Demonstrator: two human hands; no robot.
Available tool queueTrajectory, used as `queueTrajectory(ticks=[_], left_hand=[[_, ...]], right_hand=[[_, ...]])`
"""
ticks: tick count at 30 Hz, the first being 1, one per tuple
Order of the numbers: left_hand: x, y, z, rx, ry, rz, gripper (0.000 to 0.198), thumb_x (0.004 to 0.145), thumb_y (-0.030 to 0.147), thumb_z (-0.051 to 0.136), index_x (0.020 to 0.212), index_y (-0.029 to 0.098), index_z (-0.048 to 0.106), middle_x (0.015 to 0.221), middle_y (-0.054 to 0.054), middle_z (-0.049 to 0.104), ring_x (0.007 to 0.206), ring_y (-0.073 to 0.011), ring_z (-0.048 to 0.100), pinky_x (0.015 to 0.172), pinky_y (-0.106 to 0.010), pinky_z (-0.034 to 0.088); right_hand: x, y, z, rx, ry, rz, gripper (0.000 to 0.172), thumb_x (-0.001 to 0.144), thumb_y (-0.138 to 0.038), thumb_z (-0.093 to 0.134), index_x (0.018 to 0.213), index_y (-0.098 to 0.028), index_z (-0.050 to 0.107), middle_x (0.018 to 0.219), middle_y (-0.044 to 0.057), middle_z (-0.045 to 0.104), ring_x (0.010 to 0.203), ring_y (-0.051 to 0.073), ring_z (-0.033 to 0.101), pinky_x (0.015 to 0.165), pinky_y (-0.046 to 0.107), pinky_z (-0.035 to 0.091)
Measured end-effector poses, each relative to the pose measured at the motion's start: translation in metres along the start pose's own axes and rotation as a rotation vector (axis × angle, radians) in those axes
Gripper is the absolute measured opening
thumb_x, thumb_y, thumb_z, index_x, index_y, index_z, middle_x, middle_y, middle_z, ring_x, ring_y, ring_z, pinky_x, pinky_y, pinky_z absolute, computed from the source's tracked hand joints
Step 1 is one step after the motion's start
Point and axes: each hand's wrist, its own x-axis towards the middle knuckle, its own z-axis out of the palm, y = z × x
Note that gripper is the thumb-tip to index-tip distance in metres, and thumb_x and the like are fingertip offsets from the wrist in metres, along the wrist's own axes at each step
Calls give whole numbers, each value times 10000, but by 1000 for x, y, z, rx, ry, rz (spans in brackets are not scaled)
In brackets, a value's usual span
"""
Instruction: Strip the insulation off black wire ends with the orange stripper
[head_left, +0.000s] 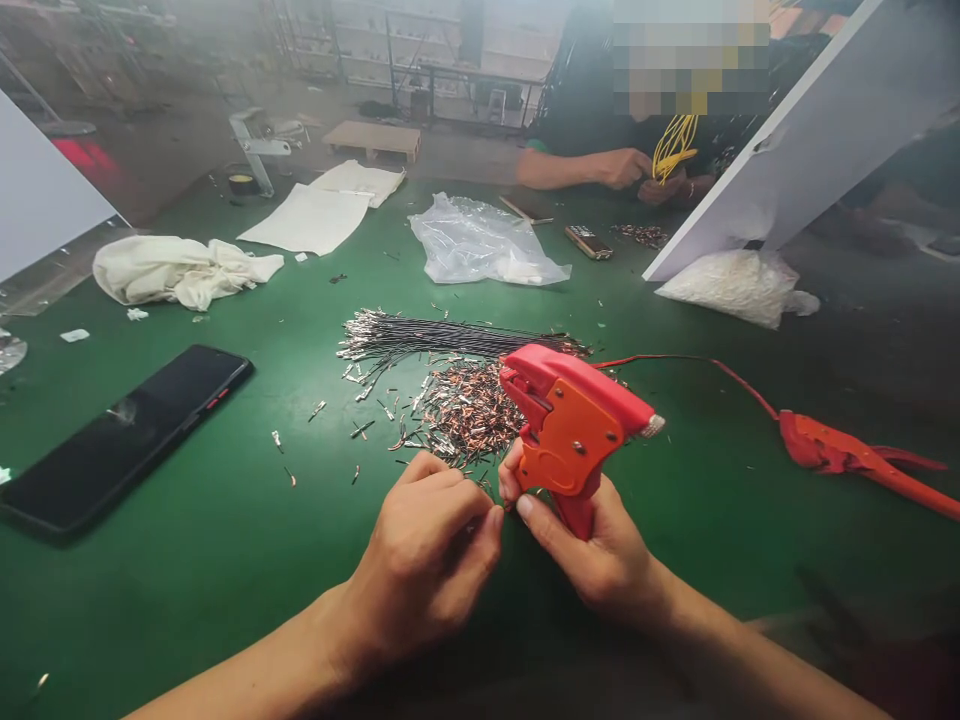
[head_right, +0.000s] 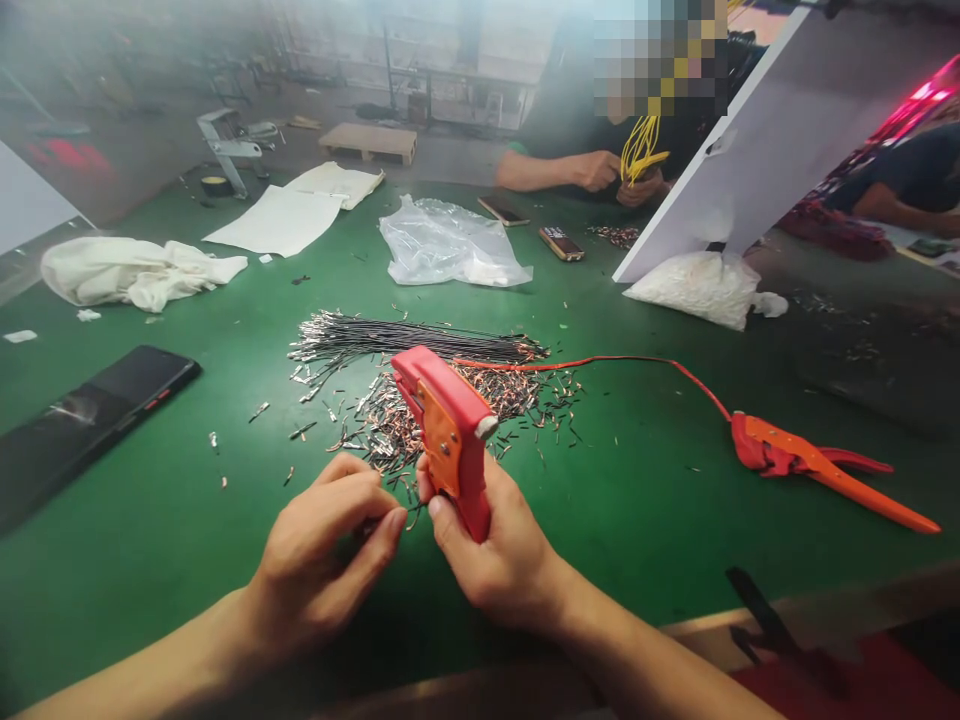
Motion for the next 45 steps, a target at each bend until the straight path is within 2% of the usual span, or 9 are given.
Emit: queueTrajectory(ticks=[4,10,22,29,35,39,43,45], left_hand=[[0,2,-1,-5,-5,-10,219,857,39,476,710,198,444,572,39,440,563,-116,416,580,-263,374],[-1,1,-2,-4,-2,-26,195,871,63,492,727,193,479,565,38,461,554,-114,422,571,-263,370],[0,-1,-1,-5,-3,-37,201,866,57,497,720,194,481,559,43,454,540,-110,384,579,-264,370],[-2,0,3,-26,-23,-24,211,868,45,492,722,195,470,554,52,447,525,-108,333,591,-270,366],[0,2,3,-25,-67,-35,225,874,47,465,705,196,459,550,43,437,545,-118,408,571,-261,367],[0,6,2,4,-71,-29,240,873,34,450,694,195,446,555,42,422,541,-116,407,563,-266,357],[-2,11,-3,20,-55,14,244,855,21,445,681,192,442,531,70,349,480,-96,301,588,-286,361],[-1,11,-6,44,-23,7,239,857,26,460,681,188,458,530,72,364,481,-90,319,603,-282,372]], right_hand=[[0,2,-2,-63,12,8,154,900,-134,499,1019,-226,531,880,28,558,802,180,550,781,324,482],[1,-3,-1,-74,-19,-25,131,884,-126,494,967,-217,539,899,38,576,838,182,556,830,337,479],[0,-3,2,-67,62,-23,114,870,-147,537,961,-212,559,865,44,590,809,195,598,793,350,528],[-1,2,2,-114,123,-36,189,858,-116,537,1012,-221,569,879,37,624,803,187,609,762,310,524],[-6,15,0,-237,154,-31,266,822,-46,518,998,-242,553,876,29,588,939,230,577,816,336,484],[-4,24,-6,-328,204,-36,336,807,-22,502,1050,-251,545,876,21,573,917,225,578,831,352,468],[9,18,-18,-345,324,-48,233,828,-99,539,1020,-230,551,921,34,592,895,218,585,828,367,480],[16,12,-21,-310,327,-84,158,844,-143,543,981,-215,574,931,45,609,904,219,594,842,377,488]])
